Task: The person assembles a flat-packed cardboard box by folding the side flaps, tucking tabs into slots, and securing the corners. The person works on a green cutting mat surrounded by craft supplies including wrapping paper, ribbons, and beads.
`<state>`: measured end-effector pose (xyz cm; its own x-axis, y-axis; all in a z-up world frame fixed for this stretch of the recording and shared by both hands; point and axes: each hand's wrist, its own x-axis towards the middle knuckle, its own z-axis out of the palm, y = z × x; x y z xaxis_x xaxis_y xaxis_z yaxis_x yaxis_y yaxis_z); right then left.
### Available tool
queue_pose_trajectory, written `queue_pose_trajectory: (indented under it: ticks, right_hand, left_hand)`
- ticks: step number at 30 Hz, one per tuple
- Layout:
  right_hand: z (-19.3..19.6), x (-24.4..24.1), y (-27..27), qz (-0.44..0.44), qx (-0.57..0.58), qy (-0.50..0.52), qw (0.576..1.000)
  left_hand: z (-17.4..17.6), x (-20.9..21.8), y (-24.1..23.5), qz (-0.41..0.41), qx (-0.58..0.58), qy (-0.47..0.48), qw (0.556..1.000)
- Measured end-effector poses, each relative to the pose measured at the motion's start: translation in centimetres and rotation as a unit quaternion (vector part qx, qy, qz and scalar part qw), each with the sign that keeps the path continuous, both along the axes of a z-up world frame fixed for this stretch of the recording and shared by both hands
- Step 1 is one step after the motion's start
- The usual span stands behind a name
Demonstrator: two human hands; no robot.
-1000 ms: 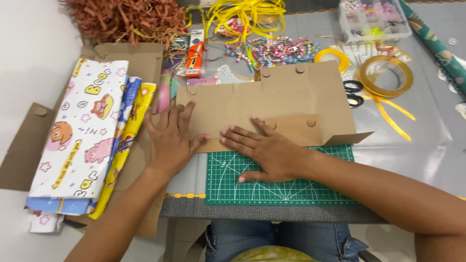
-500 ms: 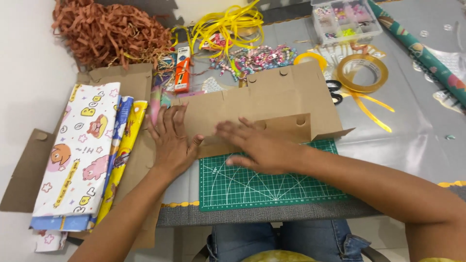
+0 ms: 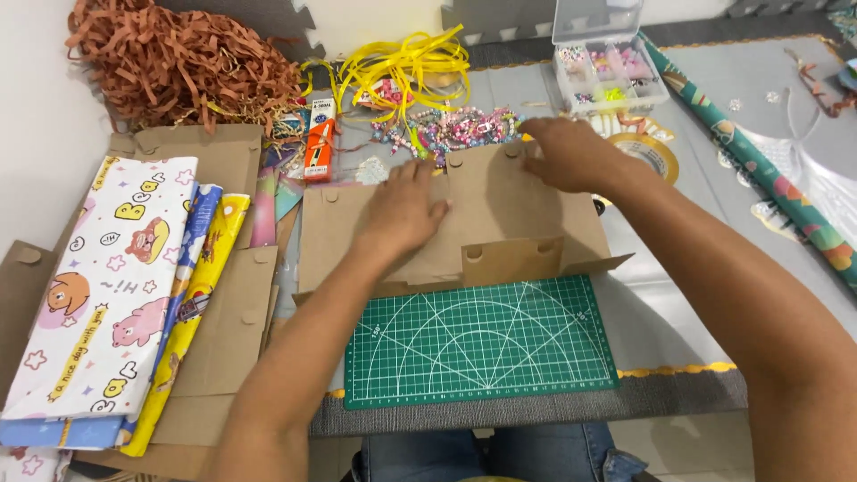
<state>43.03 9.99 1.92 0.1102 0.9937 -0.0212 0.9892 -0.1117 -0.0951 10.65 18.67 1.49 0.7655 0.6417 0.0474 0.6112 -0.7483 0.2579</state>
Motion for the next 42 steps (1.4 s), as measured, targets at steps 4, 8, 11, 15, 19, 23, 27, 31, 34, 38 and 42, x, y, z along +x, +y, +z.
queue_pose_trajectory:
  ticks: [4,8,11,15,19,23,27,31,34,38,42]
  right_hand:
    - [-1.6,-0.9,1.3,0.011,-0.033,-0.015,0.999]
    - [0.0,-1.8,1.0,0.019,0.025,-0.027,0.999]
    - [0.6,-2.2,0.4,0.045,0.083,-0.014,0.995]
    - [-0.8,-1.2,-1.4,0.121,0.197,0.026,0.973]
    - [2.9,-4.9,-5.9,0.136,0.173,0.002,0.975]
    - [3.9,-6.5,-8.5,0.146,0.095,0.009,0.985]
    - [2.6,-5.8,-8.9,0.204,0.068,-0.006,0.977]
    - [4.2,-7.1,-9.6,0.172,-0.006,0.026,0.985]
    - [3.5,-7.0,-10.1,0.151,-0.064,-0.005,0.986]
    - [4.1,-5.9,-10.2,0.151,-0.070,0.033,0.985]
    - [-2.9,2.3,-7.8,0.104,0.155,0.038,0.982]
  left_hand:
    - [-1.8,0.1,0.1,-0.018,0.018,-0.004,1.000]
    - [-1.9,0.0,-0.2,-0.024,0.006,-0.019,1.000]
    - [-1.6,-0.2,-0.4,-0.028,0.027,-0.032,0.999]
    - [-3.7,0.5,0.5,-0.039,0.058,-0.061,0.996]
    - [-4.2,0.5,0.9,-0.059,0.132,-0.135,0.980]
    - [-1.8,1.6,-0.5,-0.054,0.079,-0.240,0.966]
    - [1.7,2.5,-4.0,-0.125,0.018,-0.115,0.985]
    - [-2.6,3.3,-3.1,-0.235,-0.024,-0.055,0.970]
    - [-2.6,3.1,-3.7,-0.214,-0.050,0.041,0.975]
    - [-2.0,2.5,-4.2,-0.213,-0.079,0.059,0.972]
    - [-2.0,2.3,-4.3,-0.207,-0.086,0.061,0.973]
